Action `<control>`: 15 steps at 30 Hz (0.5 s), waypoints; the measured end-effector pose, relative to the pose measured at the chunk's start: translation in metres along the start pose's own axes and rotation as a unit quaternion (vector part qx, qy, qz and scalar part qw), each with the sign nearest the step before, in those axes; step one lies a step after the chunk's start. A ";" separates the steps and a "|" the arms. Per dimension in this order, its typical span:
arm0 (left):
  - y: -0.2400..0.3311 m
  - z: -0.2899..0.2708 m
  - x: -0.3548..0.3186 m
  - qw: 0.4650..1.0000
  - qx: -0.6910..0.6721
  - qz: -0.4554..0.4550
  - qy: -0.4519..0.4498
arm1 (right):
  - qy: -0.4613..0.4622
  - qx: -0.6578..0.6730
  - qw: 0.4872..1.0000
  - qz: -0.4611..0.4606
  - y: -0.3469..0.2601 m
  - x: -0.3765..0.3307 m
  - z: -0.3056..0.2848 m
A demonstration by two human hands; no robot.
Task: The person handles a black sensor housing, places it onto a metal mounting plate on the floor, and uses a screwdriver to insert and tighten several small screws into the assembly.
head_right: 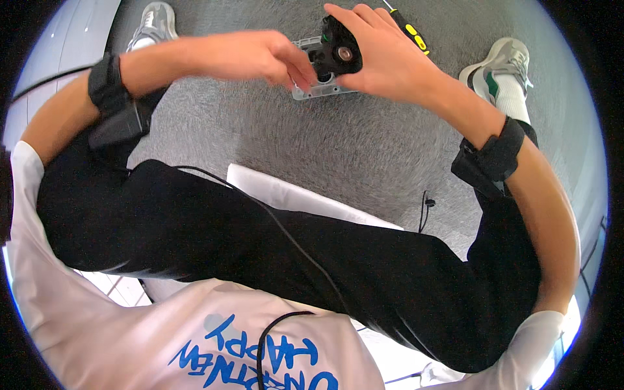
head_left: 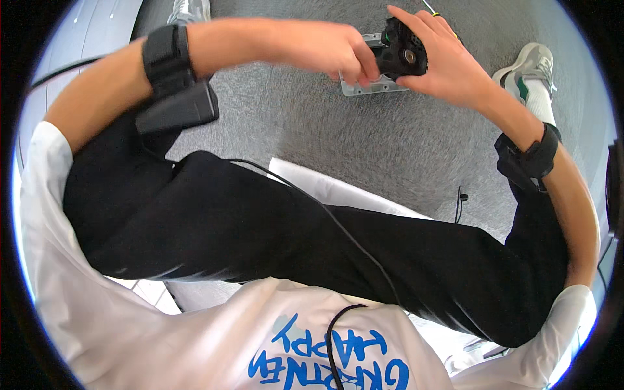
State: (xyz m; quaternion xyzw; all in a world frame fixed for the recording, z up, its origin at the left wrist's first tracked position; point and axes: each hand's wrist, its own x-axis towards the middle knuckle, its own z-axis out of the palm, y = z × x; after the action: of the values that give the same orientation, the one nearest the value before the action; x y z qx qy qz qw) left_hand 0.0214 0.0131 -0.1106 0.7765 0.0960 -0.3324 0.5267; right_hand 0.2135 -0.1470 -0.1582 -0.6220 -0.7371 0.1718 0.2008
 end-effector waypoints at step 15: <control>-0.042 -0.039 -0.017 0.963 0.168 0.116 0.177 | -0.061 -0.057 0.995 -0.048 -0.011 0.022 0.024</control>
State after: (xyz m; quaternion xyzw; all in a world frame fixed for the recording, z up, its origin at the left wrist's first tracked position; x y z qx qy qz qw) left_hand 0.0039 0.0686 -0.1234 0.9061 0.0391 -0.1379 0.3981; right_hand 0.1885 -0.1275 -0.1718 -0.5849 -0.7855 0.1571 0.1272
